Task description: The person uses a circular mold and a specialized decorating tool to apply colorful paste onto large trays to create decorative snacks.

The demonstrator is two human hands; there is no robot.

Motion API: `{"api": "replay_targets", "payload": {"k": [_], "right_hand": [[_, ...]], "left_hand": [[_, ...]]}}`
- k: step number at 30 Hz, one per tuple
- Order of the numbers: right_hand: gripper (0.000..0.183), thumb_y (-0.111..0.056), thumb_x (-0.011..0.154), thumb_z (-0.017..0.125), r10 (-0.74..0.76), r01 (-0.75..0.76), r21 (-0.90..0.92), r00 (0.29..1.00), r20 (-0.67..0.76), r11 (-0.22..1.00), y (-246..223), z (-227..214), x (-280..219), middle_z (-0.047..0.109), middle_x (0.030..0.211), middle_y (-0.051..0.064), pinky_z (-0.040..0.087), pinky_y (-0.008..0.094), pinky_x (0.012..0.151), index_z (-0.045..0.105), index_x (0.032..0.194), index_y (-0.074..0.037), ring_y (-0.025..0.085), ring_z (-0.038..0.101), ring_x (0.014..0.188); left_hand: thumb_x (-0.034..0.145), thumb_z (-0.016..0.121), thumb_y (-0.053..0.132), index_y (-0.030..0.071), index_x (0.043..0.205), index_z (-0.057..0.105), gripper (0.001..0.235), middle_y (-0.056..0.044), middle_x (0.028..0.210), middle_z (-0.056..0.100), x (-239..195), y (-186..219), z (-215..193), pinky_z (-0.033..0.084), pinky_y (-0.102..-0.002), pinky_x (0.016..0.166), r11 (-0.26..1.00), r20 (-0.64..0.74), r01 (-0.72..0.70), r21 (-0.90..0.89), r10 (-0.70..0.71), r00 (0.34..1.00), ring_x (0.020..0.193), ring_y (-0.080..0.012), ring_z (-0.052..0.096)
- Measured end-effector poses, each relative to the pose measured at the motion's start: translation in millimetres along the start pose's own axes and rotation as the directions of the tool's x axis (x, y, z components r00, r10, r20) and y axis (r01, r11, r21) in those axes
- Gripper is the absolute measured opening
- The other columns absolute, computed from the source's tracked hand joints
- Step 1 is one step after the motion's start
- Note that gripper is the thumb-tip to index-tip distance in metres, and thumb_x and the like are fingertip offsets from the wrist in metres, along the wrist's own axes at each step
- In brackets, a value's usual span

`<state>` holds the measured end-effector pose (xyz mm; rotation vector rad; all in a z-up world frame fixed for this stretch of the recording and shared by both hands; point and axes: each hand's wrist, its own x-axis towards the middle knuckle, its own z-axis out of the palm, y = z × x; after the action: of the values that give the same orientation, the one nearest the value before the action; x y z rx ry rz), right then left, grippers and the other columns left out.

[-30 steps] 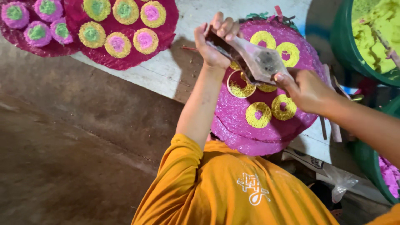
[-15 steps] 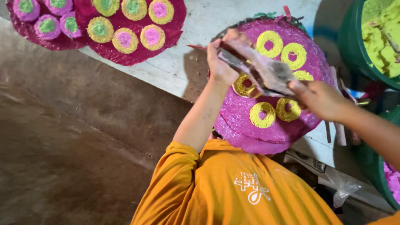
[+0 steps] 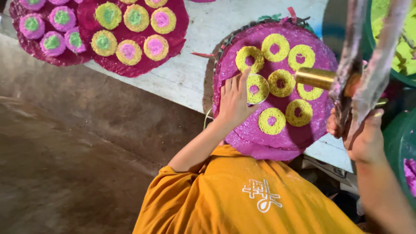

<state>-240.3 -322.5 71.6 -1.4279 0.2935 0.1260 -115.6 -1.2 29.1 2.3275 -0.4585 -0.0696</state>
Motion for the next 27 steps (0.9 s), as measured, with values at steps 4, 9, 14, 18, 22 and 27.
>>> {"api": "replay_targets", "payload": {"k": [4, 9, 14, 18, 22, 27], "right_hand": [[0.094, -0.092, 0.094, 0.043, 0.002, 0.003, 0.145, 0.999, -0.036, 0.989, 17.0, -3.5, -21.9, 0.053, 0.085, 0.010, 0.041, 0.038, 0.076, 0.055, 0.113, 0.000, 0.023, 0.049, 0.075], [0.096, -0.093, 0.088, 0.040, 0.031, -0.019, 0.145, 0.996, -0.081, 0.989, 32.9, -15.3, -41.7, 0.054, 0.081, 0.014, 0.040, 0.038, 0.074, 0.056, 0.113, -0.001, 0.025, 0.049, 0.073], [0.098, -0.093, 0.087, 0.039, 0.023, -0.009, 0.172, 0.997, -0.077, 0.985, 34.6, -7.9, -41.8, 0.054, 0.080, 0.014, 0.041, 0.038, 0.075, 0.056, 0.112, 0.000, 0.026, 0.049, 0.073], [0.099, -0.094, 0.087, 0.039, 0.014, -0.006, 0.139, 0.998, -0.059, 0.990, 30.5, 5.2, -40.0, 0.054, 0.079, 0.013, 0.040, 0.038, 0.073, 0.056, 0.111, 0.001, 0.025, 0.049, 0.072], [0.100, -0.094, 0.085, 0.041, 0.040, -0.036, 0.097, 0.998, -0.045, 0.995, 26.2, 22.9, -35.2, 0.054, 0.085, 0.009, 0.041, 0.038, 0.073, 0.056, 0.117, -0.001, 0.023, 0.049, 0.074], [0.101, -0.092, 0.085, 0.035, 0.119, -0.111, -0.063, 0.984, 0.134, 0.992, 16.9, 48.9, 0.0, 0.059, 0.095, 0.003, 0.039, 0.031, 0.060, 0.058, 0.138, -0.009, 0.016, 0.052, 0.072]], "left_hand": [[0.071, 0.092, 0.034, 0.010, 0.157, 0.024, 0.112, -0.016, 0.145, 0.048, -18.1, -1.2, -14.8, 0.038, -0.052, 0.111, 0.992, -0.133, -0.100, -0.082, 0.089, 0.987, 0.135, -0.0366, 0.046], [0.070, 0.093, 0.032, 0.006, 0.155, 0.025, 0.112, -0.019, 0.147, 0.048, -63.5, -10.9, -36.4, 0.035, -0.055, 0.112, 0.978, 0.017, -0.144, -0.151, 0.148, 0.989, 0.132, -0.0406, 0.045], [0.065, 0.094, 0.031, 0.005, 0.155, 0.025, 0.116, -0.020, 0.142, 0.051, -76.8, -19.7, -29.8, 0.036, -0.054, 0.111, 0.990, 0.125, -0.078, -0.120, 0.093, 0.988, 0.129, -0.0412, 0.047], [0.066, 0.093, 0.031, 0.007, 0.158, 0.024, 0.118, -0.017, 0.144, 0.052, -72.3, -27.7, -19.4, 0.038, -0.052, 0.109, 0.992, 0.152, -0.087, -0.094, 0.101, 0.983, 0.130, -0.0378, 0.048], [0.059, 0.093, 0.036, 0.007, 0.157, 0.023, 0.125, -0.018, 0.150, 0.046, -68.7, -26.4, -27.5, 0.037, -0.051, 0.112, 0.984, 0.122, -0.114, -0.140, 0.131, 0.984, 0.136, -0.0395, 0.044], [0.084, 0.079, 0.055, 0.009, 0.168, 0.023, 0.111, -0.013, 0.176, 0.027, -31.7, -17.8, -57.4, 0.028, -0.046, 0.133, 0.604, 0.025, -0.020, -0.797, 0.066, 0.997, 0.164, -0.0341, 0.028]]}}
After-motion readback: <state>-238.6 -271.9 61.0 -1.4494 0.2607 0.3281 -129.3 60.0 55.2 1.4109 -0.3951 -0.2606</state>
